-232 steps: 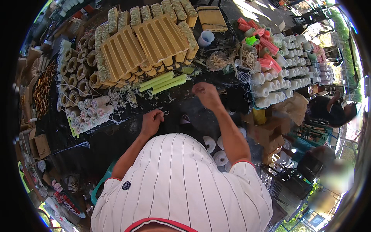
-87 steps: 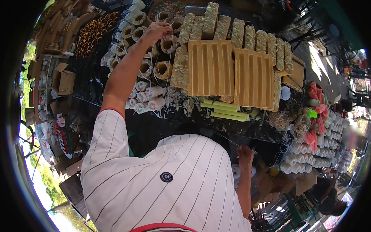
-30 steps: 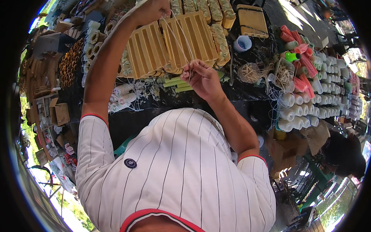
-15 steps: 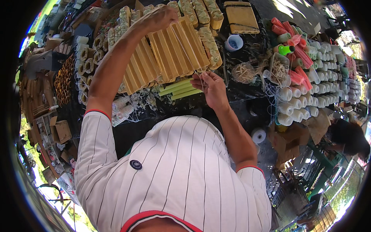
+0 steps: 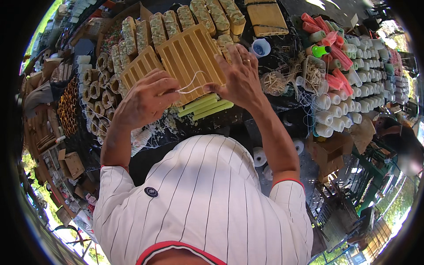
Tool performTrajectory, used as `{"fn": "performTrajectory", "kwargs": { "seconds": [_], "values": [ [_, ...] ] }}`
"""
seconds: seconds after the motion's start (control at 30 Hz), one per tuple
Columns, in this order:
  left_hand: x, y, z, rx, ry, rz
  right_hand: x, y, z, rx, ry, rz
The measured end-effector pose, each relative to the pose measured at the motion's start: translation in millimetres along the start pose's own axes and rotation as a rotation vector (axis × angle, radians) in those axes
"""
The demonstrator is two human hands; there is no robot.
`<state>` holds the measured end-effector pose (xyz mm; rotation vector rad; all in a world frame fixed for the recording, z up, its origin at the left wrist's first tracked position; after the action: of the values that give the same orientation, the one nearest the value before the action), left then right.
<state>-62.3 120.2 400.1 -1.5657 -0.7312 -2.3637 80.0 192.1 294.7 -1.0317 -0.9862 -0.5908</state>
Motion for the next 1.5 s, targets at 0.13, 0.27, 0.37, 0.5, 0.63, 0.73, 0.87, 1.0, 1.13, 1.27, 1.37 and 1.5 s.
{"fn": "performTrajectory", "kwargs": {
  "seconds": [0.13,0.27,0.37,0.5,0.63,0.73,0.87,1.0,1.13,1.27,1.37,1.5],
  "values": [
    [24,22,-5,-0.002,0.079,-0.069,-28,-4,26,0.101,-0.052,-0.085],
    [24,32,-18,0.019,0.135,-0.120,-12,2,17,0.090,-0.299,-0.049],
    [23,37,-15,0.003,0.149,-0.135,-5,1,10,0.066,-0.242,0.010],
    [17,35,-8,0.015,0.106,-0.120,-13,-18,25,0.157,-0.057,-0.025],
    [1,26,-9,0.060,0.106,-0.096,-30,0,48,0.283,-0.206,-0.055],
    [-10,24,-20,0.112,0.102,-0.136,-35,7,54,0.382,-0.301,0.012],
    [-21,26,-37,0.199,0.112,-0.158,-51,21,61,0.413,-0.399,0.083],
    [-19,29,-47,0.278,0.141,-0.148,-59,14,67,0.428,-0.492,0.068],
    [-16,32,-48,0.309,0.177,-0.124,-60,16,72,0.387,-0.464,0.141],
    [-17,34,-41,0.316,0.178,-0.125,-52,24,73,0.298,-0.529,0.220],
    [-12,39,-40,0.327,0.182,-0.140,-28,26,50,0.348,-0.555,0.292],
    [4,47,-26,0.249,0.254,-0.168,-7,33,13,0.083,-0.627,0.120]
  ]
}}
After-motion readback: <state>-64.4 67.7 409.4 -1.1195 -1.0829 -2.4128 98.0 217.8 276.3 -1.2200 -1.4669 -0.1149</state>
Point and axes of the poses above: each hand's wrist, its own z-axis towards the middle knuckle, its own x-axis out of the back of the hand, y = z × x, the point moved 10 cm from there along z, towards the middle knuckle, and after that the axes turned 14 degrees about -x, right-handed, at the moved point
